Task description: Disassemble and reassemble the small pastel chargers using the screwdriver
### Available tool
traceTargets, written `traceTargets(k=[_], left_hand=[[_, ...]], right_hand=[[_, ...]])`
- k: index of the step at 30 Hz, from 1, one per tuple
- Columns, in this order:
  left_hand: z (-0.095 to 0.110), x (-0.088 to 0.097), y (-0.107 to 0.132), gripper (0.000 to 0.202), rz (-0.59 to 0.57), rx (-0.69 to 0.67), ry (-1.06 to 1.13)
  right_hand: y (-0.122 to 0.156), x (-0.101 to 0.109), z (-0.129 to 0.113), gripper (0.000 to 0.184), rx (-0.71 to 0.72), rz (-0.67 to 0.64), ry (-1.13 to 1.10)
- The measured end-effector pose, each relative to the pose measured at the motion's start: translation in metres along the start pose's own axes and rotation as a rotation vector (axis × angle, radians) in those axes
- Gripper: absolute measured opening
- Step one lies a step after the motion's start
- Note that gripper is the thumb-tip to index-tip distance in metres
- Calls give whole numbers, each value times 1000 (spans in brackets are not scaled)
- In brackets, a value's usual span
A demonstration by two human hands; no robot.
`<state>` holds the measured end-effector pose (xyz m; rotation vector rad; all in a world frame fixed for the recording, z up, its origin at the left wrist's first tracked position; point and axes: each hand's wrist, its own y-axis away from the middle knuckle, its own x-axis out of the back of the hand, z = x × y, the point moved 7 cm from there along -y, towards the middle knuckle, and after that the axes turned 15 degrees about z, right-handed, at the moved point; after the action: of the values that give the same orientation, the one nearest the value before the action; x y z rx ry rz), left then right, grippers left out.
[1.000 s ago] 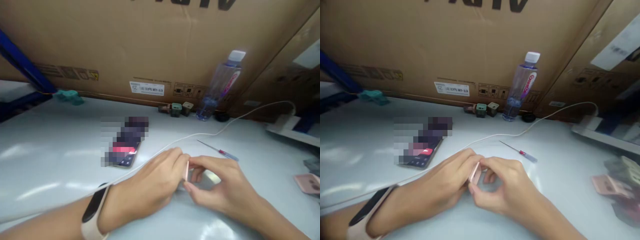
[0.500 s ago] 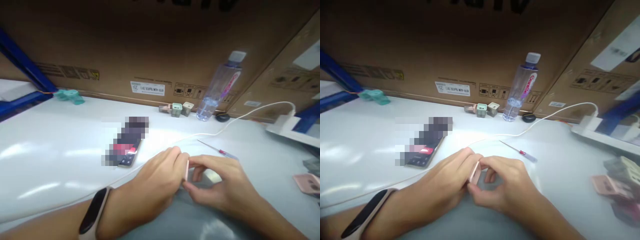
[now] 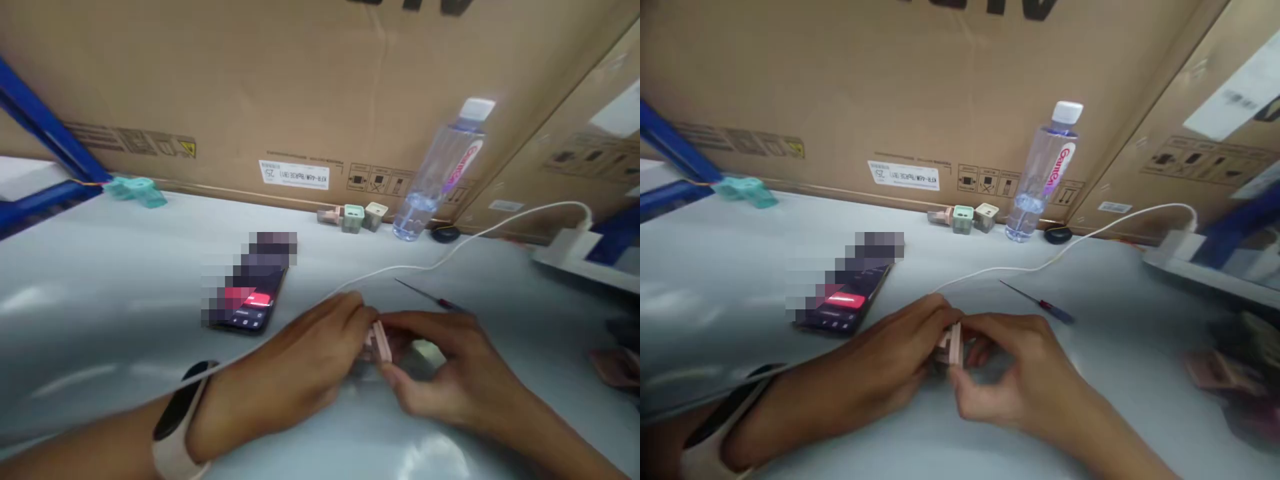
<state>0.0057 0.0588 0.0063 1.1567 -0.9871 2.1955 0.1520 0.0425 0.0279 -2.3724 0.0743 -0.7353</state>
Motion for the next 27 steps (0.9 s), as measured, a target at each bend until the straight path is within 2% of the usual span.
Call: traceTargets(k=[2, 5, 10, 16, 18, 22, 27], left_hand=[[-6, 1, -1, 45, 20, -16, -4], [-14, 5, -2, 43, 93, -16, 8], [-15, 3, -3, 39, 110, 29, 57], [-13, 6, -5, 23, 125, 68, 96], [-14, 6, -5, 22, 108, 84, 86], [-15, 5, -5, 35, 102, 111, 105], [-16, 10, -5, 36, 275, 53, 106]], right_hand=[[0, 6, 11, 32, -90, 25, -26], [-2, 15, 24, 18, -157, 44, -61], [-9, 17, 31, 8, -227, 10, -108], [-9, 12, 40, 21, -373, -31, -150], [-8, 11, 41, 22, -377, -38, -153], [-7, 10, 41, 26, -353, -50, -141], [-3, 9, 44, 25, -333, -44, -123]])
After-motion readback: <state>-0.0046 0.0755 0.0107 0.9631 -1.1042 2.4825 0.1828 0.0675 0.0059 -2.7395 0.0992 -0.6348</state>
